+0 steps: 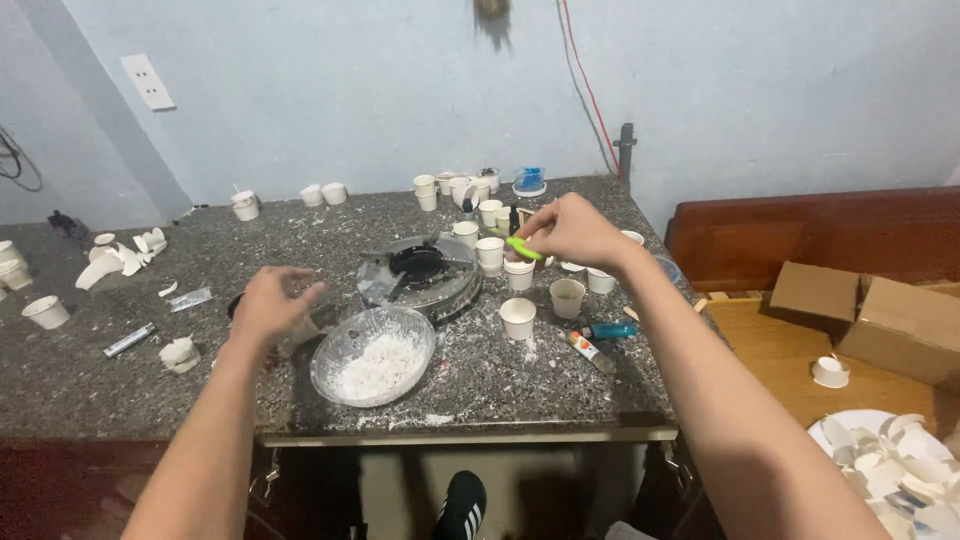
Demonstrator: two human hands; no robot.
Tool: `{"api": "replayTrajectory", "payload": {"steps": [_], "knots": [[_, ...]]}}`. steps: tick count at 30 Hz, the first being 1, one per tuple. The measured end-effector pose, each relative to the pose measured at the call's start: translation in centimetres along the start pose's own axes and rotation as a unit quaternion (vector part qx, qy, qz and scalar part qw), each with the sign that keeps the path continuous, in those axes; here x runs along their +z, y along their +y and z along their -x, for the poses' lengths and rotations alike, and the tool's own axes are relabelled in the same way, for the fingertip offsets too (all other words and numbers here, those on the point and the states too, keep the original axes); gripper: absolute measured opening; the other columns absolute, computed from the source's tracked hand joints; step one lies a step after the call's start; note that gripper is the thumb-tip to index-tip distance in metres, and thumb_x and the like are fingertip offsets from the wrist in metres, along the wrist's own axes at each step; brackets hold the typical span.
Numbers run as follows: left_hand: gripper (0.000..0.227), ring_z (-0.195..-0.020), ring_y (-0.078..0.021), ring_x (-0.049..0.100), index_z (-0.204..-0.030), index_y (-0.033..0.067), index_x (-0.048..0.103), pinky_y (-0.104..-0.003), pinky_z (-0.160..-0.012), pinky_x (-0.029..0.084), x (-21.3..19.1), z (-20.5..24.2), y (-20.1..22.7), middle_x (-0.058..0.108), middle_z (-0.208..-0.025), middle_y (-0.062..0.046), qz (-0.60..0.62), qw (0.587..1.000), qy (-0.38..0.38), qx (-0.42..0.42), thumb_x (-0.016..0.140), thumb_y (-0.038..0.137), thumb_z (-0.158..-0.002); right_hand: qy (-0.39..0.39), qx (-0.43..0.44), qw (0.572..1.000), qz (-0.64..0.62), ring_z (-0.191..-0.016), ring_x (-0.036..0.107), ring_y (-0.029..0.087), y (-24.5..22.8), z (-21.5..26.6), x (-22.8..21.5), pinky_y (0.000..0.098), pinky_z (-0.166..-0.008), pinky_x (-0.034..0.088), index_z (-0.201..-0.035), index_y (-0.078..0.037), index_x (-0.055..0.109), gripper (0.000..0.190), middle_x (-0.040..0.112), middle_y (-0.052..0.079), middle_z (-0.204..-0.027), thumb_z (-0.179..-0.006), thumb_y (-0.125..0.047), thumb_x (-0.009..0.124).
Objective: Trimming excess wax from small molded pieces into a bowl using scissors
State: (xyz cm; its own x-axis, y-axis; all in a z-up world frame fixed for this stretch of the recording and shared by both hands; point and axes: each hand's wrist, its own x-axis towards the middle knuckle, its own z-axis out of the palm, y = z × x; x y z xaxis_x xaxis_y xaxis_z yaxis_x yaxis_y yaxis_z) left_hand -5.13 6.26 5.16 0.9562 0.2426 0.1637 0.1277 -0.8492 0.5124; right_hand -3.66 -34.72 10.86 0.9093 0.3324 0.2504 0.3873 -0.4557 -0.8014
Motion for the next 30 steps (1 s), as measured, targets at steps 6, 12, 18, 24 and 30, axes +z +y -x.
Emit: {"api": "replayTrajectory", "payload": {"steps": [6, 12, 18, 24, 30], "knots": [[0.060, -0.125, -0.0463, 0.061, -0.136, 0.0077, 0.066, -0.059, -0.108, 0.046, -5.5, 3.9, 3.0, 0.064, -0.135, -0.028, 0.231, 0.972, -0.026, -0.032, 0.065, 0.053, -0.098, -0.022, -0.054, 0.962, 0.267, -0.091, 0.076, 0.032, -1.7, -2.6, 4.3, 0.0407, -0.087, 0.057, -0.104, -0.016, 0.082, 0.032, 0.079, 0.009, -0.087, -0.076, -0.018, 0.070], [0.052, -0.095, -0.0323, 0.070, -0.122, -0.0012, 0.073, -0.040, -0.090, 0.054, -9.2, 3.0, 3.3, 0.073, -0.102, -0.025, 0.211, 0.975, -0.058, 0.045, 0.065, 0.045, -0.100, -0.041, -0.205, 0.870, 0.447, -0.093, 0.074, 0.034, 0.5, -7.6, 13.1, 0.0463, -0.084, 0.059, -0.107, -0.013, 0.075, 0.029, 0.075, 0.010, -0.092, -0.079, -0.014, 0.071], [0.075, -0.105, -0.0353, 0.071, -0.146, 0.0063, 0.059, -0.049, -0.098, 0.054, -8.5, 3.8, 4.9, 0.067, -0.133, -0.025, 0.108, 0.974, -0.169, 0.109, 0.085, 0.007, -0.076, 0.032, -0.393, 0.752, 0.528, -0.089, 0.070, 0.018, -1.0, -7.8, 17.9, 0.0336, -0.080, 0.054, -0.098, -0.019, 0.069, 0.020, 0.068, -0.004, -0.087, -0.083, -0.006, 0.072], [0.031, -0.064, -0.0197, 0.074, -0.107, 0.0073, 0.080, -0.036, -0.075, 0.057, -4.0, 2.2, 3.1, 0.080, -0.088, -0.011, 0.023, 0.978, -0.138, 0.154, 0.077, 0.034, -0.091, 0.024, -0.408, 0.692, 0.595, -0.100, 0.067, 0.014, -2.1, -7.7, 19.0, 0.0345, -0.093, 0.044, -0.105, -0.021, 0.065, 0.031, 0.067, -0.006, -0.102, -0.078, -0.011, 0.078], [0.094, -0.139, -0.0424, 0.050, -0.162, 0.0184, 0.029, -0.062, -0.113, 0.045, -1.7, 3.9, 5.5, 0.030, -0.161, -0.014, -0.121, 0.947, -0.192, 0.228, 0.080, 0.015, -0.083, -0.026, -0.374, 0.676, 0.634, -0.116, 0.063, 0.013, -1.8, -8.2, 18.4, 0.0375, -0.103, 0.039, -0.116, -0.020, 0.066, 0.047, 0.068, -0.005, -0.117, -0.074, -0.020, 0.086]]}}
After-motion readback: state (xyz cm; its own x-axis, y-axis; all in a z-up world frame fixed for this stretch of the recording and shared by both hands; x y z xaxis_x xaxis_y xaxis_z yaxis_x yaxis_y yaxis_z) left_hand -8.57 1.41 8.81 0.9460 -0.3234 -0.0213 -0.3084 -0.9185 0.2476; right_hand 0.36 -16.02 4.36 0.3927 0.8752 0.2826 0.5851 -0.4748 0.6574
